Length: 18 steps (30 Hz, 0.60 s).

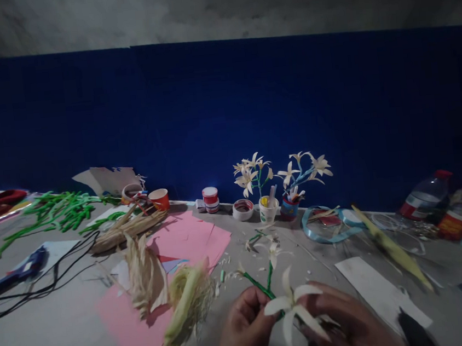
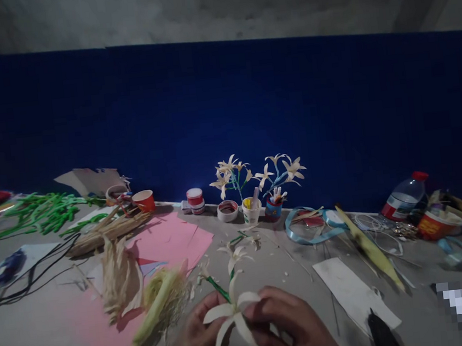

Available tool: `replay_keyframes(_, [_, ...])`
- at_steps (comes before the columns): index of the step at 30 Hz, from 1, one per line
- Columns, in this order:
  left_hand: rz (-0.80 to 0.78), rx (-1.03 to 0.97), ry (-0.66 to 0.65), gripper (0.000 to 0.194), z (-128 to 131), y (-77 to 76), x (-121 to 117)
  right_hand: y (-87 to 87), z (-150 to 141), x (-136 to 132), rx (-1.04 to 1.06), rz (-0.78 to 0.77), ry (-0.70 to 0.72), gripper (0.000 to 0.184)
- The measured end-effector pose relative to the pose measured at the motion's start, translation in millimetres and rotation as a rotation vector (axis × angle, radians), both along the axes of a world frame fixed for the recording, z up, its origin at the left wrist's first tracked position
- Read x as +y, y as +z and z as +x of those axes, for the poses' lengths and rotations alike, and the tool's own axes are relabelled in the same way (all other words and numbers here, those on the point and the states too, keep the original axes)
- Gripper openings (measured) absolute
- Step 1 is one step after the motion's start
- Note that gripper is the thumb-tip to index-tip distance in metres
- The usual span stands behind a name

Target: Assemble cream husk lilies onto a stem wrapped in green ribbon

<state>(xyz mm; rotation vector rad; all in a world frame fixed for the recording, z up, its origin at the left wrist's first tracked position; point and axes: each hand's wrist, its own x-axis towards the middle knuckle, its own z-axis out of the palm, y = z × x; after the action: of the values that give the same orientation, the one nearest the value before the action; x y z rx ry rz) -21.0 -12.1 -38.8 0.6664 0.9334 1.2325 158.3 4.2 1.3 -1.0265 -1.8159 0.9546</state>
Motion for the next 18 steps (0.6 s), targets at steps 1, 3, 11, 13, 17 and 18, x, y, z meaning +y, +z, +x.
replay_keyframes(1, [0.008, 0.028, 0.01, 0.035, 0.4, 2.1, -1.5, 5.6, -2.3, 1.1, -0.022, 0.038, 0.054, 0.013])
replay_keyframes(3, [0.039, 0.079, 0.067, 0.032, 2.6, 5.0, -3.4, 14.3, -9.0, 2.1, -0.075, 0.086, 0.161, 0.02])
replay_keyframes(11, [0.121, -0.081, 0.055, 0.038, 7.9, -6.0, 3.2, 7.6, -16.5, 4.3, -0.14, -0.033, 0.1, 0.006])
replay_keyframes(13, [0.118, -0.055, 0.038, 0.039, 5.6, -7.8, 3.2, 5.4, -14.4, 6.3, -0.138, -0.043, 0.119, 0.009])
replay_keyframes(17, [0.074, 0.019, 0.01, 0.039, 2.6, -11.2, 3.1, 4.1, -12.8, 8.5, -0.128, -0.072, 0.159, 0.009])
replay_keyframes(18, [0.077, 0.02, 0.013, 0.04, 2.6, -12.8, 3.7, 3.6, -12.7, 8.7, -0.12, -0.086, 0.153, 0.008])
